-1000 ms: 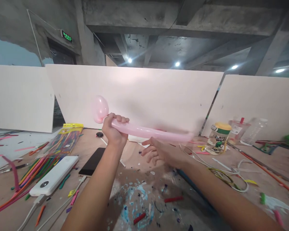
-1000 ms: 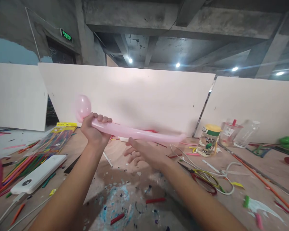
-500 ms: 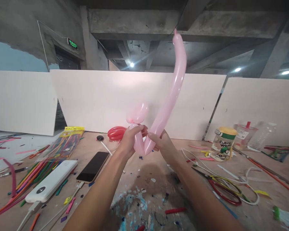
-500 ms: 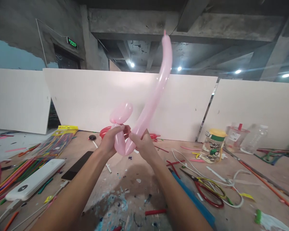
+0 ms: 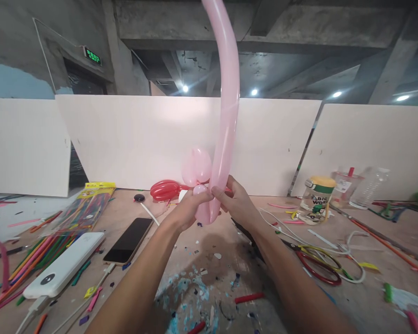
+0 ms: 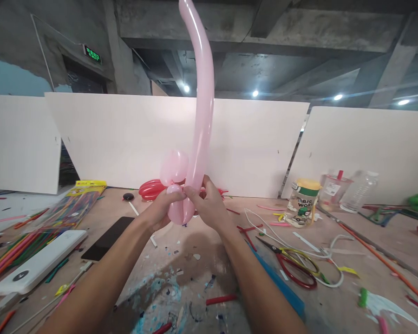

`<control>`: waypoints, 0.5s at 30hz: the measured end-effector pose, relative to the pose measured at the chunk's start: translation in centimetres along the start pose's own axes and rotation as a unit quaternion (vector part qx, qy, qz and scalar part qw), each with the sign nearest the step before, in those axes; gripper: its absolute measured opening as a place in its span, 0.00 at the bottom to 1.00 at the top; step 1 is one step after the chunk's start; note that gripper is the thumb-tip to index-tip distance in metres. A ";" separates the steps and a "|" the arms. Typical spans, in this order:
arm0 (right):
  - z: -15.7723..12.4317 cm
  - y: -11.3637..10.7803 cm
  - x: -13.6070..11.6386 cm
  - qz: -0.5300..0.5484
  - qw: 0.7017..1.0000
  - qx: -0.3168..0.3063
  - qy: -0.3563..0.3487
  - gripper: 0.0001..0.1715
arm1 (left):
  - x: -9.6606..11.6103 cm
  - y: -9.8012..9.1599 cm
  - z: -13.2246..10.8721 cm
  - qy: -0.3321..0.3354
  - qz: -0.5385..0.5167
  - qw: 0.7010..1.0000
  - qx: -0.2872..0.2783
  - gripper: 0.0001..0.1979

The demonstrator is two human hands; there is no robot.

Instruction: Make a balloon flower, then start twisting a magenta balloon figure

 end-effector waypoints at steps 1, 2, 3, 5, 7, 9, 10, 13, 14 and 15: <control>-0.1 0.0 -0.1 -0.015 1.000 -0.013 -0.003 0.20 | -0.1 -0.2 0.0 -0.003 0.018 1.000 0.003 0.18; -0.2 0.0 -0.2 -0.030 0.999 -0.027 -0.004 0.20 | -0.2 -0.3 -0.1 -0.011 0.035 0.999 0.005 0.17; -0.2 0.0 -0.1 -0.045 0.998 -0.040 0.001 0.20 | -0.4 -0.5 -0.1 -0.022 0.050 0.998 0.005 0.17; -0.2 -0.2 0.3 -0.070 0.996 -0.058 0.023 0.21 | -0.7 -0.7 -0.1 -0.046 0.064 0.997 0.006 0.16; 0.1 -0.5 0.7 -0.090 0.993 -0.066 0.036 0.21 | -0.9 -1.0 -0.1 -0.060 0.056 0.997 0.012 0.17; 0.3 -0.9 0.8 -0.104 0.991 -0.073 0.028 0.20 | -1.1 -1.6 0.0 -0.072 0.044 0.996 0.024 0.17; 0.4 -1.0 0.7 -0.107 0.991 -0.080 0.023 0.19 | -1.2 -1.8 -0.1 -0.083 0.040 0.995 0.025 0.17; 0.5 -1.8 0.4 -0.087 0.992 -0.086 0.032 0.18 | -1.6 -2.2 -0.4 -0.120 0.043 0.992 0.013 0.17; 0.5 -2.1 0.3 -0.071 0.993 -0.080 0.042 0.19 | -1.6 -2.2 -0.5 -0.128 0.055 0.990 0.010 0.17; 0.5 -2.4 0.2 -0.053 0.995 -0.070 0.050 0.19 | -1.7 -2.1 -0.6 -0.133 0.065 0.989 0.011 0.16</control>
Point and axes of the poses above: each hand's wrist, its own z-axis towards the middle knuckle, its own y-axis out of the palm, x = y × z, the point moved 7 cm from there along z, towards the middle knuckle, and after that the axes turned 6 degrees about x, right-handed, at the moved point
